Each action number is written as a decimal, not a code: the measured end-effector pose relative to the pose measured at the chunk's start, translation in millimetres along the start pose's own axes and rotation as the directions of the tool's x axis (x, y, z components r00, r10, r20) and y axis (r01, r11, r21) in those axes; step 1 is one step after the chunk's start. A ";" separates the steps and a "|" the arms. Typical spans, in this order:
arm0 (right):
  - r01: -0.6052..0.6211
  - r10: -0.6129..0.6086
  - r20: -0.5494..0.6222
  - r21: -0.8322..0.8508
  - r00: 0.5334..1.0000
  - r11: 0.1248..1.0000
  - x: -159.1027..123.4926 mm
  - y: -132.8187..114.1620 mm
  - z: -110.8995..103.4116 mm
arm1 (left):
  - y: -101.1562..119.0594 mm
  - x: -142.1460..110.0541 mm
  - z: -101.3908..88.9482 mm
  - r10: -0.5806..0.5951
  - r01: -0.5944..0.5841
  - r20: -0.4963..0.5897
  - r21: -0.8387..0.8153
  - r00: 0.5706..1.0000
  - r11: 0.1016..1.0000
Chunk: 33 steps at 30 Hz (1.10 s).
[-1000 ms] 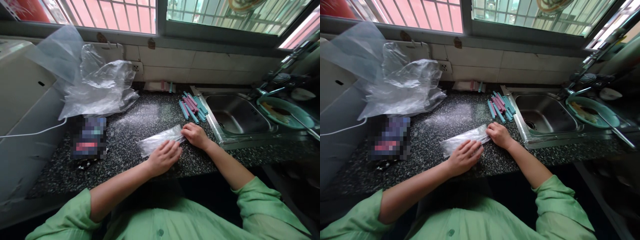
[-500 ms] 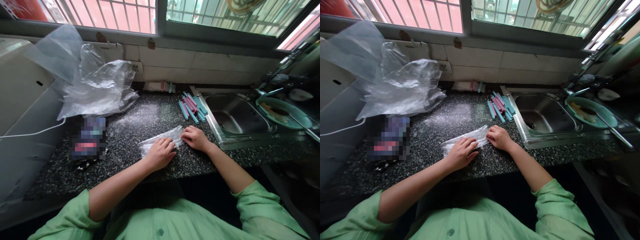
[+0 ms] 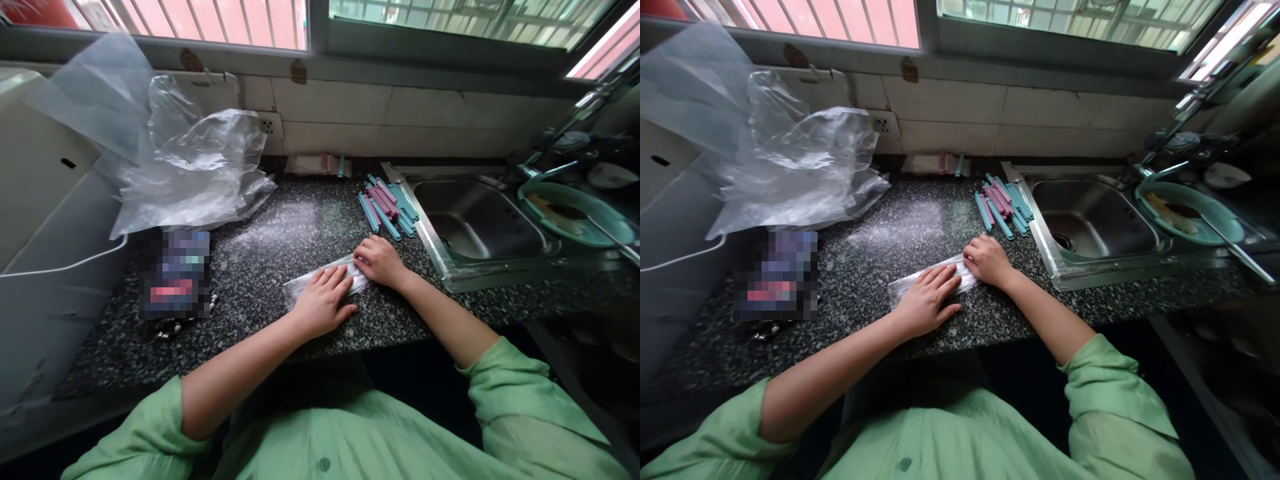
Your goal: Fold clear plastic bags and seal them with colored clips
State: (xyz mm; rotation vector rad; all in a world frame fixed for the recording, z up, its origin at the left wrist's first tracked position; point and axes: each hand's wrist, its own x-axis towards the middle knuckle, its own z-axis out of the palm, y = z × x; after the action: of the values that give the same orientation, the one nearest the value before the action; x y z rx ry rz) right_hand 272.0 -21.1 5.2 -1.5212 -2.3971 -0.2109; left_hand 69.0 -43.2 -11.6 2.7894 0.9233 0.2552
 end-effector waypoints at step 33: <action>0.018 0.090 -0.216 0.452 0.972 0.892 50.1 -11.2 -12.4 | -62.3 28.6 -42.0 -0.481 0.237 -0.068 -0.804 0.874 0.545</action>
State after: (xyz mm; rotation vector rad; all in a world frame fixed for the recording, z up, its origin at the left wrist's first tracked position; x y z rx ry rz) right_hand 244.1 13.7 33.4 -1.2438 -2.0453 0.1641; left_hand 46.8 28.5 17.3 1.7186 1.0870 0.7931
